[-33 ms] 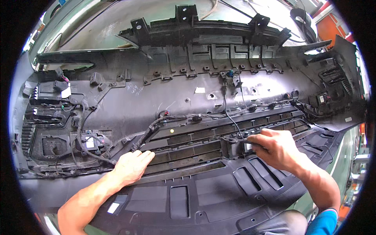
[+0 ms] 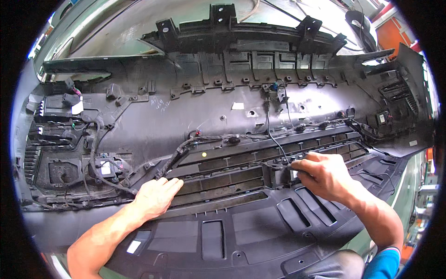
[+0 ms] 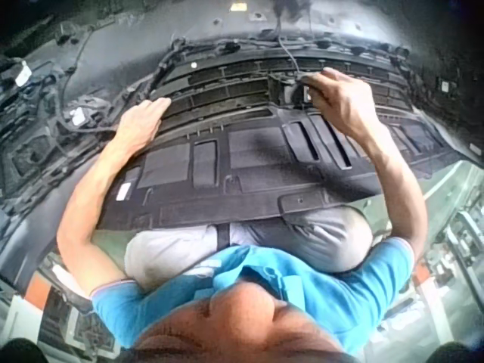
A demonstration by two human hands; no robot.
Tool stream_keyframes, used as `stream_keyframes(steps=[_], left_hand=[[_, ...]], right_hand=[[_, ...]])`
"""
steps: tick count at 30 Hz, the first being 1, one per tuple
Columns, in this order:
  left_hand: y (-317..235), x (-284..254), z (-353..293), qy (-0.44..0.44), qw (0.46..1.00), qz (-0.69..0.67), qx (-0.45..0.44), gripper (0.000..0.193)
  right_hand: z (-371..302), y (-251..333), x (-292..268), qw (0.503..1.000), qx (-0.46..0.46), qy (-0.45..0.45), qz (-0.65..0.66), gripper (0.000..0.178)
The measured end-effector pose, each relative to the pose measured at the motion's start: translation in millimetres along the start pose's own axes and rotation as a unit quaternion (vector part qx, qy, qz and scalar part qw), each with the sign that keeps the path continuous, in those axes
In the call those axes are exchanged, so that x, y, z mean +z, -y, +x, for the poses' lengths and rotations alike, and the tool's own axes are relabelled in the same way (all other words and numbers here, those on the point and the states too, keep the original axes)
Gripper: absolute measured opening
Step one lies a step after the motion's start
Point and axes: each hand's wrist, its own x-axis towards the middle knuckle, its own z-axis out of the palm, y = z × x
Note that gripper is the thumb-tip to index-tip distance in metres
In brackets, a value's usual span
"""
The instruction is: The person uses a yellow hot glue gun to apply adhesive to a small black component and along a wiring harness under the hood of a car. They then press the wires into place to secure them.
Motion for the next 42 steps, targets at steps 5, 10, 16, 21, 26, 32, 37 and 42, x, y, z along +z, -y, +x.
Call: stream_keyframes(steps=[5,10,16,21,26,32,37,42], left_hand=[[-1,1,-1,-0.025,1.000,0.012,0.006,0.055],[-3,-3,1,-0.023,1.000,0.012,0.002,0.054],[-3,-1,0,-0.030,0.999,0.011,-0.001,0.055],[-2,1,0,-0.025,1.000,0.006,-0.005,0.056],[-3,1,0,-0.032,0.999,0.006,-0.004,0.056],[-3,-1,0,-0.029,1.000,-0.003,-0.005,0.058],[-3,1,0,-0.036,0.999,-0.004,-0.006,0.058],[-3,1,1,-0.041,0.999,-0.004,-0.005,0.058]], right_hand=[[17,-10,21,1.000,-0.026,0.007,-0.003,0.026],[27,-18,39,0.999,-0.031,0.024,-0.001,0.028],[34,-19,49,0.999,-0.038,0.019,0.015,0.025],[37,-18,49,0.999,-0.036,0.023,0.010,0.023],[39,-19,50,0.999,-0.028,0.028,0.008,0.022],[39,-18,51,0.999,-0.028,0.021,0.010,0.022],[39,-17,51,0.999,-0.022,0.024,0.025,0.023],[40,-16,52,0.999,-0.033,0.027,0.001,0.021]])
